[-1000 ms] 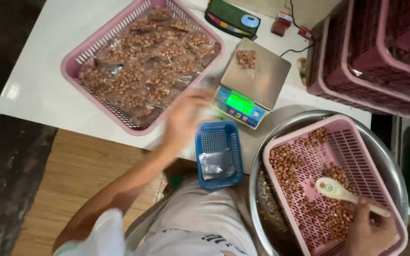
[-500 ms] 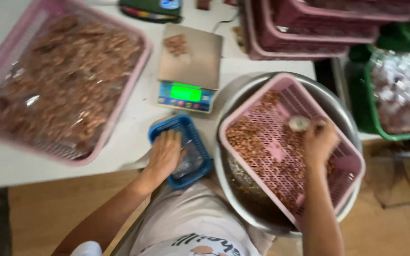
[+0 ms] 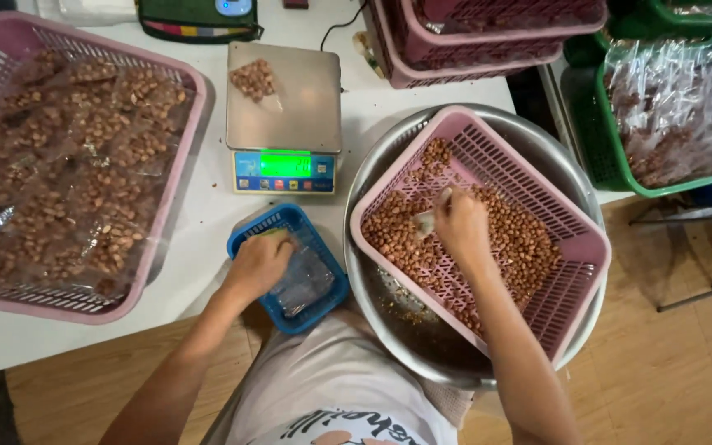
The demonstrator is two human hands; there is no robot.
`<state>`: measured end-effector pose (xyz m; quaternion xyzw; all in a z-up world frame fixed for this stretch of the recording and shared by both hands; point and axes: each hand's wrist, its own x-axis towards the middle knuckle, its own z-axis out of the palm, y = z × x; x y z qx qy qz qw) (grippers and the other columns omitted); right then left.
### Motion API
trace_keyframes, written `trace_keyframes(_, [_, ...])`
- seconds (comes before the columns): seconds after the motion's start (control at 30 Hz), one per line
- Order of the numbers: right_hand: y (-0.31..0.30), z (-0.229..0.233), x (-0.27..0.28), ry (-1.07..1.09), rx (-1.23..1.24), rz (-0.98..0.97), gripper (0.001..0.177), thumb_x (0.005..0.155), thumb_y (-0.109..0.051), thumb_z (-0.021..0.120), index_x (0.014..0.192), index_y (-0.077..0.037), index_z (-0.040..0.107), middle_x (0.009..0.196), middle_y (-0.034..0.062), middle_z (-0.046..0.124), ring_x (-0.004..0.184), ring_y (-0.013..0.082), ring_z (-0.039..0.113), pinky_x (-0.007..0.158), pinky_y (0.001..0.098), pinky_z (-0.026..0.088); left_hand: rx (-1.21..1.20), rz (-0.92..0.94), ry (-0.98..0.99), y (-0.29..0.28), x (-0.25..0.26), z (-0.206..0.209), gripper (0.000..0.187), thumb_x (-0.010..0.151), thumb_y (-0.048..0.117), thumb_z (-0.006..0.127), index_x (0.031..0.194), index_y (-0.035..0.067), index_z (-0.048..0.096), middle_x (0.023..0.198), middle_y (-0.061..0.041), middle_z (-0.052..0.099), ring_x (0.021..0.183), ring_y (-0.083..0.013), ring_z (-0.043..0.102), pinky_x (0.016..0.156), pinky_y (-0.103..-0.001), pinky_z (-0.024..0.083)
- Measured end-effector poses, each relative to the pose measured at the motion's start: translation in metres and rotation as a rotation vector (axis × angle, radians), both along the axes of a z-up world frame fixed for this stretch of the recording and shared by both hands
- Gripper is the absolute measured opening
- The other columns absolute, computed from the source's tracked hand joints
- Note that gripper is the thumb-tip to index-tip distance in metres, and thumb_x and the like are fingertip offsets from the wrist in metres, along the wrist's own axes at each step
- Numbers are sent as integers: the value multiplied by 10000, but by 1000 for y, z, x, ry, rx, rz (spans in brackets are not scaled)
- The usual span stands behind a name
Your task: The person scoops roasted peanuts from a pink basket into small plastic bags using a white plastic spoon. Each bag is placed on a digital scale to measure the weight, then moved to a larger pink basket containing other filled bags. The process is repeated continuously throughout the clip.
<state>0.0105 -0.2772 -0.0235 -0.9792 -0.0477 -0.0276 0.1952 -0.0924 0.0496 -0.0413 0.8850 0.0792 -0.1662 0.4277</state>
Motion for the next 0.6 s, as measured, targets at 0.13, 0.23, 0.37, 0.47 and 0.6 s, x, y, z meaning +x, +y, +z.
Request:
trace_keyframes(0.13, [39, 10, -6, 93, 132, -7, 225, 879, -243, 684, 913, -23, 713, 828, 240, 729, 866, 462, 723, 736, 590, 542, -409, 198, -66, -4, 5, 15, 217, 855, 30, 533, 854, 99, 738, 766, -112, 763, 771, -257, 765, 777, -377, 590])
trace_keyframes(0.23, [35, -5, 1, 205, 288, -57, 221, 864, -316, 729, 936, -107, 744, 867, 149, 765, 917, 363, 750, 782, 509, 563, -608, 250, -75, -13, 10, 39, 278, 790, 22, 712, 1062, 59, 749, 901, -110, 767, 835, -197, 743, 793, -365, 631])
trace_keyframes(0.37, [11, -22, 1, 586, 1121, -312, 165, 927, -41, 700, 1071, 37, 673, 975, 126, 572, 832, 306, 741, 784, 457, 684, -959, 259, -47, -33, 21, 32, 63, 900, 51, 729, 917, 13, 776, 676, -88, 694, 611, -135, 667, 590, -260, 588])
trace_keyframes(0.47, [8, -5, -3, 623, 1171, -314, 214, 932, -55, 701, 1112, 55, 662, 1011, 97, 532, 871, 277, 730, 839, 458, 681, -1080, 307, 28, -45, 34, 17, 82, 876, 77, 783, 893, -1, 763, 638, -88, 656, 529, -136, 638, 503, -240, 539])
trace_keyframes(0.6, [40, 135, -33, 492, 1160, -364, 185, 934, -34, 679, 1094, 58, 678, 985, 151, 588, 864, 332, 744, 797, 527, 679, -988, 236, 4, -61, 50, 33, 243, 786, 66, 855, 966, -69, 762, 606, -109, 661, 473, -127, 621, 437, -231, 502])
